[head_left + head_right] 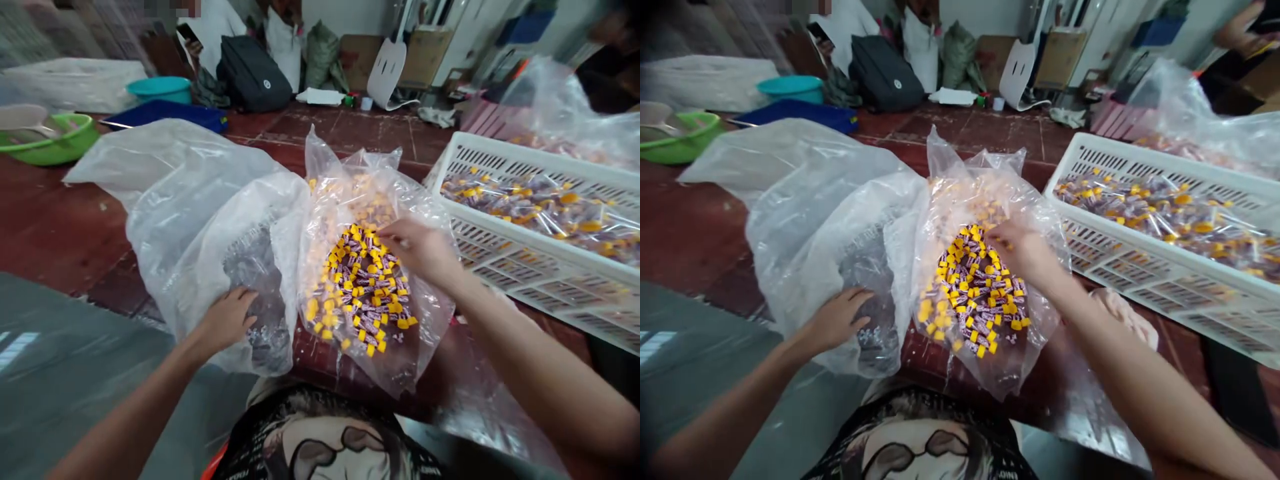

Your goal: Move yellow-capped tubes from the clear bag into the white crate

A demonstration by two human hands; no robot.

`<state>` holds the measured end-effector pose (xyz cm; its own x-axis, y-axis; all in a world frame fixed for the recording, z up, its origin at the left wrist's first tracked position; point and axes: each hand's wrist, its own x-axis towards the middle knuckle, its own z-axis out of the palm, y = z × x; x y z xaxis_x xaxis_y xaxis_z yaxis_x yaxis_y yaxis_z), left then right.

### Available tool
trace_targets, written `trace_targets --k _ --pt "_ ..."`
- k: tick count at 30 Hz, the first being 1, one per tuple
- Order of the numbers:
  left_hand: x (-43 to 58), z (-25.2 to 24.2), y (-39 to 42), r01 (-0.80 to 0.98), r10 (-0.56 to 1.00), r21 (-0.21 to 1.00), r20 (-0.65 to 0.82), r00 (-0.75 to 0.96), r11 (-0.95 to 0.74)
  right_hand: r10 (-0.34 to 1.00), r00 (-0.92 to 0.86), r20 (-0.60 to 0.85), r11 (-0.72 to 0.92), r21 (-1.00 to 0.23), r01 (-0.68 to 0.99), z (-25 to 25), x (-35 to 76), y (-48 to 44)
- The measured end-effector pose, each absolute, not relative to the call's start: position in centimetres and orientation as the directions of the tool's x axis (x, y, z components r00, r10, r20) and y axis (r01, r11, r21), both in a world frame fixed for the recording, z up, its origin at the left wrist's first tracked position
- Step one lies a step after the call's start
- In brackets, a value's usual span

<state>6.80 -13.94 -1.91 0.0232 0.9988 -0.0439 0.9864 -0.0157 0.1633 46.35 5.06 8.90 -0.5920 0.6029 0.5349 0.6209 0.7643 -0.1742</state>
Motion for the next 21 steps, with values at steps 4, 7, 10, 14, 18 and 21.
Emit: trace_targets --k 4,7,10,14,18,21 --pt "8.2 -2.1 -12.4 0.947 0.99 0.319 0.138 -0.014 -0.031 0.68 -0.685 0.261 0.718 -0.048 0.695 3.6 37.4 4.0" --pt "10.0 -1.7 -12.0 0.892 0.95 0.45 0.295 -0.101 -0.045 0.735 -0.624 0.267 0.66 -0.072 0.747 1.8 35.2 4.5" --pt "11.3 -0.4 -12.4 0.822 0.88 0.561 0.434 -0.192 -0.098 0.779 -0.563 0.275 0.607 -0.11 0.787 1.6 36.2 4.9" --pt "13.1 1.7 -13.3 0.627 0.826 0.77 0.427 -0.368 -0.119 0.798 -0.475 0.371 0.591 -0.33 0.736 2.5 40.3 4.6" --pt "16.1 2.0 -12.3 0.229 0.909 0.961 0.232 -0.346 -0.158 0.794 -0.42 0.44 0.598 -0.688 0.411 3.6 43.1 2.5" --pt "18.7 1.4 -10.6 0.172 0.946 0.967 0.223 -0.235 -0.185 0.775 -0.412 0.479 0.614 -0.723 0.315 4.6 42.7 -0.3"
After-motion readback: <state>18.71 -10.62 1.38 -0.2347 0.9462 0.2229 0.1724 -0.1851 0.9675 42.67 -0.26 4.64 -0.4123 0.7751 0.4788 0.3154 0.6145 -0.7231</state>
